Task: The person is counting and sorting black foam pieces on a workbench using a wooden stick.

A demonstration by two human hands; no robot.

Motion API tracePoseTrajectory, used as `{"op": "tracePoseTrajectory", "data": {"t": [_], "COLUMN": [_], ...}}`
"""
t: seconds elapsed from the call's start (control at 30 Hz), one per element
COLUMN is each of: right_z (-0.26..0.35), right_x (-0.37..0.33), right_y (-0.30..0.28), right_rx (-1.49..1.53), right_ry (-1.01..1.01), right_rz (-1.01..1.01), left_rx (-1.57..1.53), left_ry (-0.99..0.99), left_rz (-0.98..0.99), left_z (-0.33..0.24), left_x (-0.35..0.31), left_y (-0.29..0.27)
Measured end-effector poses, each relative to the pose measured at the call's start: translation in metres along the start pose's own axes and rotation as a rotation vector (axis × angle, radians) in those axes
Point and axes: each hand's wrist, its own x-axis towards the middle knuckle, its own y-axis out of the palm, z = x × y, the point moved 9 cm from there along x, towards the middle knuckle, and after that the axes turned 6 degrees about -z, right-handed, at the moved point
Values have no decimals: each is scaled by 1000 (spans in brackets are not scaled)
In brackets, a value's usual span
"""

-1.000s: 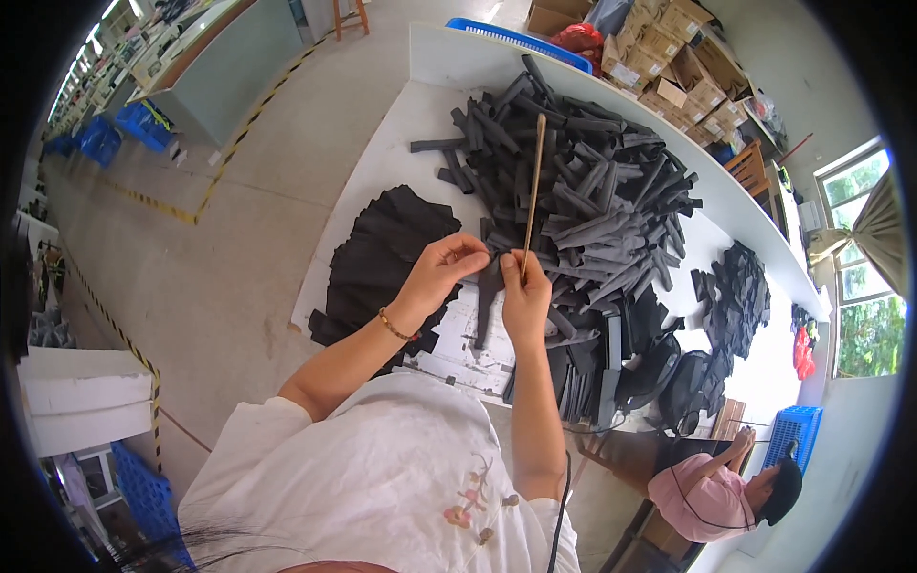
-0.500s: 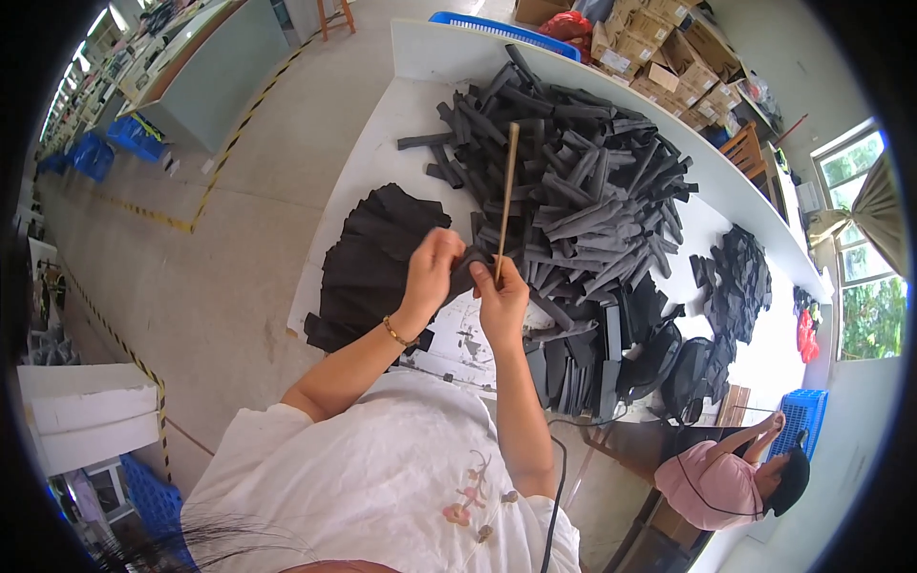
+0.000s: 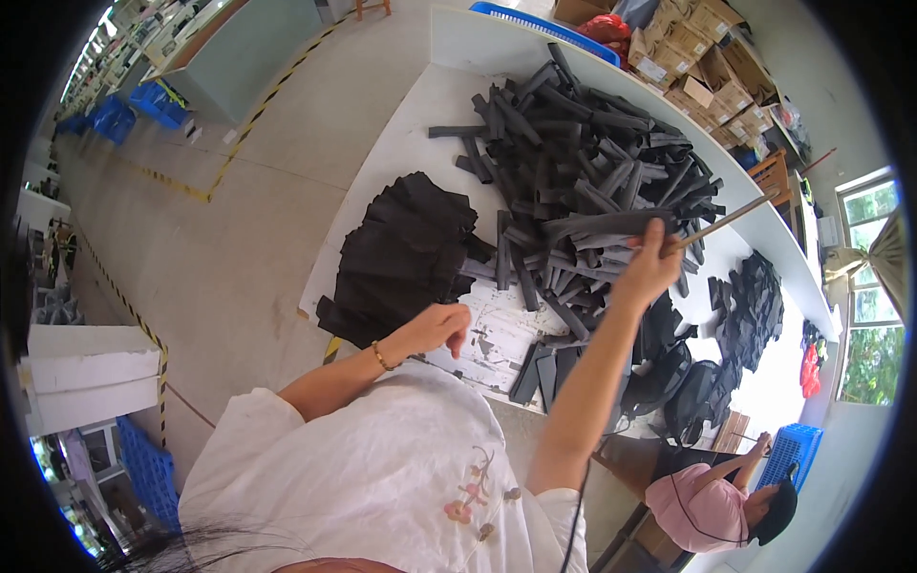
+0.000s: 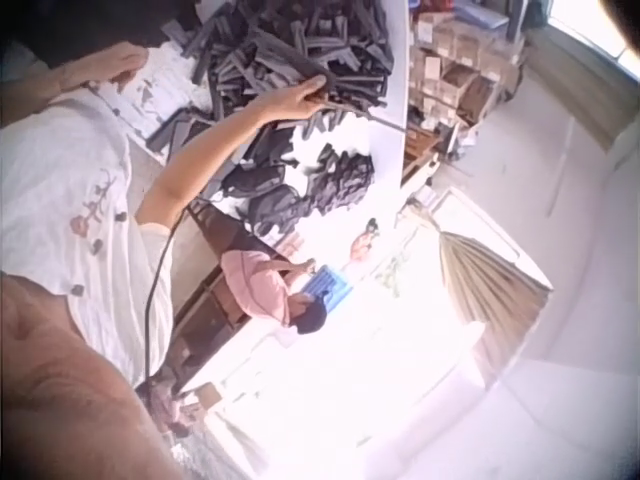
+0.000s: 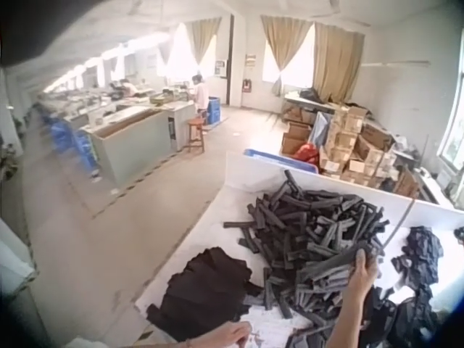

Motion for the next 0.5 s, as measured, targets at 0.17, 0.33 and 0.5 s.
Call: {"op": "tracePoseTrajectory", "data": {"t": [0.17, 0.33, 0.5], "right_z": [-27, -114, -118], "right_x": [3, -122, -178], "right_y": [-23, -19, -39], "right_rx": [-443, -432, -612], "right_ry": [-312, 83, 194], "right_rz": [136, 571, 725], "left_rx": [691, 1146, 1109], "left_ry": [530, 475, 285], "left_rz": [-696, -369, -279], "left_z": [-72, -37, -22], "left_x": [25, 85, 107], "left_y": [-126, -179, -199]}}
